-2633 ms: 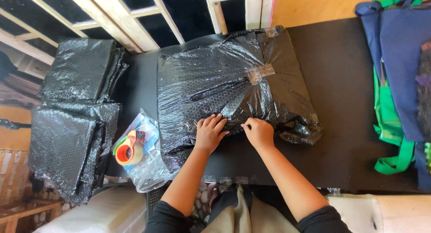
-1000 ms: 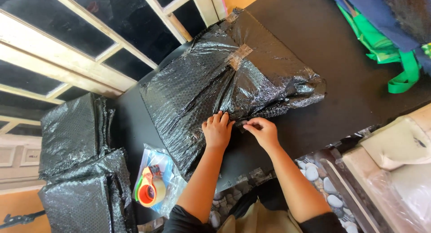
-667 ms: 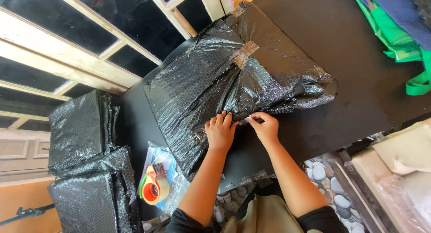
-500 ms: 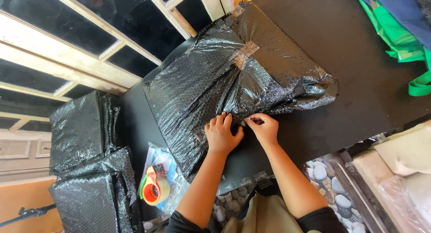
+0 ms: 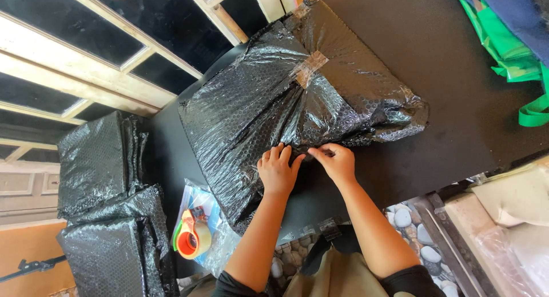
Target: Wrapping a large item in black bubble wrap and securing it with clear packing tape using a hand-held dispenser.
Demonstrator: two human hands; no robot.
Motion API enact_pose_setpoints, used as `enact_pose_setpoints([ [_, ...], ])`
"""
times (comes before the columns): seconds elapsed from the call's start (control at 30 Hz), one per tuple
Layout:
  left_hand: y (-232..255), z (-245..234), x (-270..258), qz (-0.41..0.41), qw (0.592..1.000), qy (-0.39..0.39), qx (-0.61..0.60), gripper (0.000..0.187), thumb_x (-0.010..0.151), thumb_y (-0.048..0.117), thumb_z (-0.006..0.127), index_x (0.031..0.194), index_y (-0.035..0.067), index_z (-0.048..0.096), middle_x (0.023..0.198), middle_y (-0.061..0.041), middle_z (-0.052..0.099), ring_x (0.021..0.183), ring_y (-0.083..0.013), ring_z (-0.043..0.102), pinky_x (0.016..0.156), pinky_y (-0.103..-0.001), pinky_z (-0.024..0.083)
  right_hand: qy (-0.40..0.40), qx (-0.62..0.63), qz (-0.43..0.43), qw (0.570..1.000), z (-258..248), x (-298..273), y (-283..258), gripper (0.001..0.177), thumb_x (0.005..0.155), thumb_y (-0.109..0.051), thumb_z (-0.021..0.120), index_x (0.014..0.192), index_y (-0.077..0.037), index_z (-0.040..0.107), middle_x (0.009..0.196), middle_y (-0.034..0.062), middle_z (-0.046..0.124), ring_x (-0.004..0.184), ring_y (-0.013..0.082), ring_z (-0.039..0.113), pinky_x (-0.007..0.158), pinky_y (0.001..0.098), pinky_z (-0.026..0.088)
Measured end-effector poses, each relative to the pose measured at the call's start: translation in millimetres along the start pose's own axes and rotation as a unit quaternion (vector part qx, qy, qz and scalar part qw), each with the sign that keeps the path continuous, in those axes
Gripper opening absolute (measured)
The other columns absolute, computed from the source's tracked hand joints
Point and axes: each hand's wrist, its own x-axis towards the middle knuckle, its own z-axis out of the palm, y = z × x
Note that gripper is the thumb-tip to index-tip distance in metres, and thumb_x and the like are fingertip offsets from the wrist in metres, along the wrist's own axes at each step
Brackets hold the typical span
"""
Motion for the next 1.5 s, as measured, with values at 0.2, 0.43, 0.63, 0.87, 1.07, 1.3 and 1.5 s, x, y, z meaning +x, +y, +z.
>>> enact_pose_setpoints([
  [0.2, 4, 0, 3, -0.048, 0.998, -0.005, -0.026, 0.039, 0.09, 0.059, 0.071, 0.104, 0.023, 0.074, 0.102, 0.002, 0.067, 0.1, -0.0276, 0.069, 0.087, -0.048, 0.053, 0.025, -0.096, 0.055, 0.994, -2, -2, -20, 0.034, 0.073, -0.053, 0.087, 0.077, -0.021, 0.08, 0.065, -0.0028, 0.074, 0.063, 0.0152, 0.071, 0.064, 0.0252, 0.055],
  [0.43, 2, 6, 4, -0.059, 0.998, -0.008, -0.026, 0.037, 0.089, 0.059, 0.072, 0.1, 0.023, 0.073, 0.097, 0.004, 0.064, 0.099, -0.027, 0.068, 0.088, -0.05, 0.052, 0.07, -0.159, 0.067, 0.983, -10, -15, -15, 0.043, 0.072, -0.061, 0.086, 0.085, -0.02, 0.079, 0.075, -0.0049, 0.077, 0.074, 0.014, 0.074, 0.072, 0.0244, 0.055],
  [0.63, 2, 8, 1, -0.056, 0.998, -0.004, -0.031, 0.036, 0.089, 0.057, 0.072, 0.101, 0.023, 0.072, 0.098, 0.003, 0.064, 0.099, -0.0269, 0.068, 0.086, -0.049, 0.053, 0.046, -0.036, -0.219, 0.974, 1, -43, -22, 0.012, 0.086, -0.01, 0.08, 0.097, -0.012, 0.076, 0.084, 0.0026, 0.076, 0.075, 0.0176, 0.075, 0.069, 0.0292, 0.061],
  [0.87, 4, -21, 5, -0.036, 0.999, 0.012, -0.03, 0.036, 0.089, 0.056, 0.073, 0.103, 0.022, 0.073, 0.1, 0.001, 0.066, 0.099, -0.0265, 0.069, 0.086, -0.047, 0.054, -0.04, 0.07, -0.074, 0.994, 23, -17, 13, 0.014, 0.089, -0.003, 0.075, 0.103, -0.003, 0.07, 0.09, 0.0115, 0.073, 0.089, 0.0229, 0.073, 0.08, 0.0332, 0.061],
  [1.07, -56, -90, -49, -0.077, 0.96, 0.135, -0.231, 0.023, 0.087, 0.017, 0.083, 0.108, 0.01, 0.077, 0.121, -0.013, 0.07, 0.116, -0.0372, 0.068, 0.093, -0.044, 0.058, -0.126, 0.094, 0.034, 0.987, -7, -39, 9, 0.019, 0.095, -0.026, 0.074, 0.11, -0.015, 0.076, 0.108, 0.0113, 0.077, 0.105, 0.0263, 0.073, 0.095, 0.039, 0.057],
  [1.3, -119, -71, -198, -0.335, 0.897, 0.084, -0.276, 0.037, 0.083, 0.01, 0.073, 0.116, 0.002, 0.058, 0.118, -0.013, 0.06, 0.109, -0.0276, 0.062, 0.095, -0.039, 0.052, -0.277, -0.02, -0.285, 0.918, 26, -132, -61, 0.031, 0.075, -0.003, 0.067, 0.104, -0.011, 0.074, 0.108, 0.0025, 0.074, 0.097, 0.022, 0.066, 0.085, 0.0344, 0.052],
  [1.5, -140, -28, -232, -0.511, 0.725, 0.071, -0.456, 0.047, 0.086, 0.008, 0.074, 0.126, 0.001, 0.05, 0.114, -0.017, 0.062, 0.09, -0.023, 0.066, 0.079, -0.033, 0.057, -0.171, -0.224, -0.462, 0.841, 78, -140, -47, 0.031, 0.079, -0.014, 0.059, 0.109, -0.013, 0.065, 0.119, 0.001, 0.061, 0.109, 0.0221, 0.058, 0.09, 0.0359, 0.045],
])
